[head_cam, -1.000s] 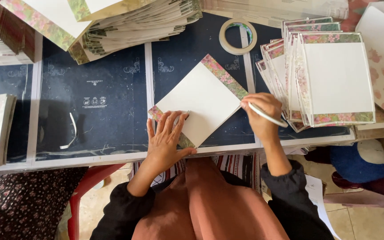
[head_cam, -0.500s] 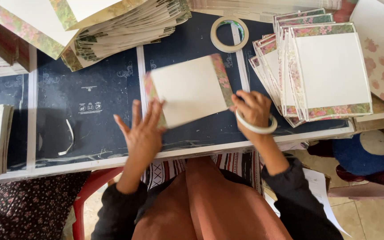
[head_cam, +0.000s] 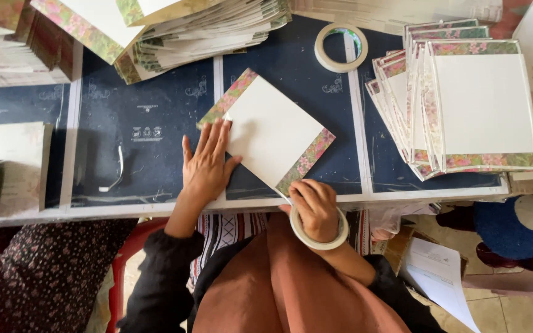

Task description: Applying double-sided adhesive tape to the borders of printed cards in a production environment.

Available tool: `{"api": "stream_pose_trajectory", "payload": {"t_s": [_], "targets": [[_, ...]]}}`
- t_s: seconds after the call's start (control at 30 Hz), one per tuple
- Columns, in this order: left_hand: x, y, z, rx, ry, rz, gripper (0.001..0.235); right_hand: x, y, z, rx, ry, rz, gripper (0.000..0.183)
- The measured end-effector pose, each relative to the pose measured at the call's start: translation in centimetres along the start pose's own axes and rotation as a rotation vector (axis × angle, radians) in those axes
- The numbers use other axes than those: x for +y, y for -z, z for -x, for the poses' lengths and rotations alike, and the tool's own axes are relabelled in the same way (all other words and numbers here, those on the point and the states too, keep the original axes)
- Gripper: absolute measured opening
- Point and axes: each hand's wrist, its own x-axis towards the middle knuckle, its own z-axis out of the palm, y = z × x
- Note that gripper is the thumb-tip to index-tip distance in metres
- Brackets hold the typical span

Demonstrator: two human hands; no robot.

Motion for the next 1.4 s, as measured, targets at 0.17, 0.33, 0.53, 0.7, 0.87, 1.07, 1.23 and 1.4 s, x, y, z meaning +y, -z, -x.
{"api": "stream_pose_trajectory", "payload": {"t_s": [0.17,0.33,0.53,0.7,0.87,1.07,1.23,1.4], "targets": [[5.4,1.9,0.7,-0.215,-0.103,0.03,0.077,-2.1,-0.6,0.0,-0.058,-0.058,-0.051,0.036],[6.6,1.5,2.3,-0.293,-0.139,0.111,0.08,-2.3,0.9,-1.6,-0.09,-0.169,-0.109,0.012],[6.4,1.8,2.1,-0.312,-0.147,0.131,0.087,-1.3,-0.2,-1.9,-0.046,-0.212,-0.122,0.003],[6.4,1.6,2.2,-0.312,-0.131,0.23,0.077,-1.1,-0.3,-2.2,-0.038,-0.187,-0.064,0.005],[6.9,1.5,2.0,-0.349,-0.085,0.157,0.082,1.1,-0.6,-1.9,-0.037,-0.168,-0.103,0.005],[7.2,2.2,1.9,-0.372,-0.068,0.154,0.079,9.1,-0.8,-1.9,0.031,-0.24,-0.025,0.013],[7.2,2.1,1.9,-0.375,-0.07,0.136,0.079,10.6,-1.0,-3.1,0.017,-0.251,0.087,0.011],[7.2,2.3,2.3,-0.336,-0.066,0.15,0.073,10.3,-0.8,-3.1,-0.021,-0.184,0.123,0.015]]}}
